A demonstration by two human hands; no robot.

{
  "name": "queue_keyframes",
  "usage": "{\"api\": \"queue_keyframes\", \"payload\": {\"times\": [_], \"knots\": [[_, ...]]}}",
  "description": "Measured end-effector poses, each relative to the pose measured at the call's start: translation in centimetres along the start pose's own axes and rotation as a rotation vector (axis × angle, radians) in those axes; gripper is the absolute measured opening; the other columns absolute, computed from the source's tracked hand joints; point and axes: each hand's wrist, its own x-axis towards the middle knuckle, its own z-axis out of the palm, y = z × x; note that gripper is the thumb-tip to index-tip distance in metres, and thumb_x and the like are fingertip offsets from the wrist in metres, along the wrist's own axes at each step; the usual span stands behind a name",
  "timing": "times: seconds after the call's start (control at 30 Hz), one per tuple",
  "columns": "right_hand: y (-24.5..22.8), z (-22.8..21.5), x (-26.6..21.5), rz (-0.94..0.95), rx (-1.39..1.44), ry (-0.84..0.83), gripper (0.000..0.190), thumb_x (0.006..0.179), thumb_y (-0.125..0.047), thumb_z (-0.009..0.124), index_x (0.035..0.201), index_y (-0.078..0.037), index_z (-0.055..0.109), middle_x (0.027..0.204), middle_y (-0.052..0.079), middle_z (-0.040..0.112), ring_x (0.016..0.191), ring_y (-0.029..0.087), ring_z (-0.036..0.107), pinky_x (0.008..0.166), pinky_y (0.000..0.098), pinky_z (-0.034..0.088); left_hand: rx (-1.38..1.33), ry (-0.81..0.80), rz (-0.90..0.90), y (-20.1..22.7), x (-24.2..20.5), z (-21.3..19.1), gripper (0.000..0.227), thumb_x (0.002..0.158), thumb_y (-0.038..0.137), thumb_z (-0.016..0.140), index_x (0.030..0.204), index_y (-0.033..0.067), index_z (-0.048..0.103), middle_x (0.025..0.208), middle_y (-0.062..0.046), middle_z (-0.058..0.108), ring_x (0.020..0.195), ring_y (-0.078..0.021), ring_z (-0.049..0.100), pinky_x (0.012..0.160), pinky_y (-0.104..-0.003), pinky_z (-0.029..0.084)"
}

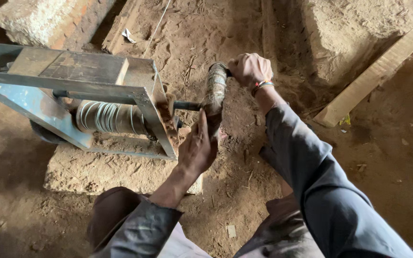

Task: The person turns a handle to wind metal wire onto a manual winch spool while using their hands to guide the wire.

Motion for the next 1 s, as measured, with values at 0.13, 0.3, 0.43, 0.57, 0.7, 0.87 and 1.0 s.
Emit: {"api": "queue_keyframes", "payload": {"times": [0.13,0.3,0.43,0.57,0.7,0.87,1.0], "knots": [[0.5,0.5,1.5,-0.037,0.0,-0.016,0.045,0.094,-0.045,0.05,0.081,-0.011,0.077,0.081,0.017,0.072,0.069,0.03,0.066,0.065,0.0456,0.052,0.051,-0.308,-0.24,0.8,-0.1,-1.4,0.091,0.099,0.014,0.058,0.159,0.0063,-0.009,0.137,-0.035,0.054,0.093,-0.0416,0.072,0.066,-0.046,0.066],[0.6,1.1,2.8,-0.01,-0.007,-0.082,0.048,0.094,-0.052,0.053,0.09,-0.011,0.078,0.093,0.019,0.074,0.087,0.037,0.069,0.074,0.0483,0.053,0.022,-0.325,-0.326,2.2,0.4,-1.6,0.097,0.093,0.016,0.064,0.158,0.0053,-0.006,0.142,-0.036,0.046,0.101,-0.0436,0.068,0.074,-0.048,0.064],[0.7,1.5,3.5,0.055,0.036,-0.157,0.049,0.092,-0.052,0.055,0.096,-0.01,0.079,0.102,0.019,0.074,0.097,0.039,0.07,0.083,0.0462,0.054,0.006,-0.124,-0.14,1.8,-0.4,-0.7,0.094,0.092,0.014,0.065,0.16,-0.0004,0.003,0.143,-0.04,0.045,0.107,-0.0445,0.067,0.076,-0.047,0.064],[1.6,3.6,4.9,0.073,0.025,-0.194,0.054,0.092,-0.057,0.057,0.1,-0.009,0.079,0.106,0.021,0.074,0.101,0.04,0.069,0.086,0.0465,0.054,-0.006,-0.012,-0.08,1.7,-0.7,0.5,0.086,0.095,0.01,0.064,0.159,-0.0044,0.009,0.148,-0.04,0.044,0.109,-0.0421,0.067,0.078,-0.044,0.064],[4.8,8.7,7.3,0.038,0.093,-0.162,0.059,0.09,-0.064,0.06,0.106,-0.009,0.075,0.11,0.021,0.071,0.104,0.042,0.067,0.087,0.0487,0.053,0.015,0.028,-0.034,2.0,-0.8,0.7,0.086,0.091,0.01,0.065,0.157,-0.0053,0.011,0.149,-0.039,0.037,0.127,-0.046,0.056,0.091,-0.047,0.059],[8.9,15.7,8.8,-0.012,0.102,-0.174,0.052,0.088,-0.056,0.06,0.107,-0.01,0.073,0.108,0.021,0.072,0.102,0.042,0.068,0.086,0.0491,0.054,-0.005,0.166,0.122,2.1,0.6,0.4,0.087,0.097,0.012,0.066,0.161,-0.0054,0.01,0.159,-0.036,0.027,0.146,-0.0474,0.041,0.116,-0.05,0.05],[9.1,17.3,8.2,0.04,0.079,-0.229,0.052,0.089,-0.056,0.058,0.106,-0.01,0.073,0.107,0.02,0.072,0.101,0.042,0.068,0.085,0.0492,0.054,-0.018,0.22,0.116,2.0,2.4,0.9,0.085,0.096,0.013,0.071,0.161,-0.004,0.017,0.159,-0.039,0.03,0.143,-0.0526,0.045,0.108,-0.051,0.055]]}}
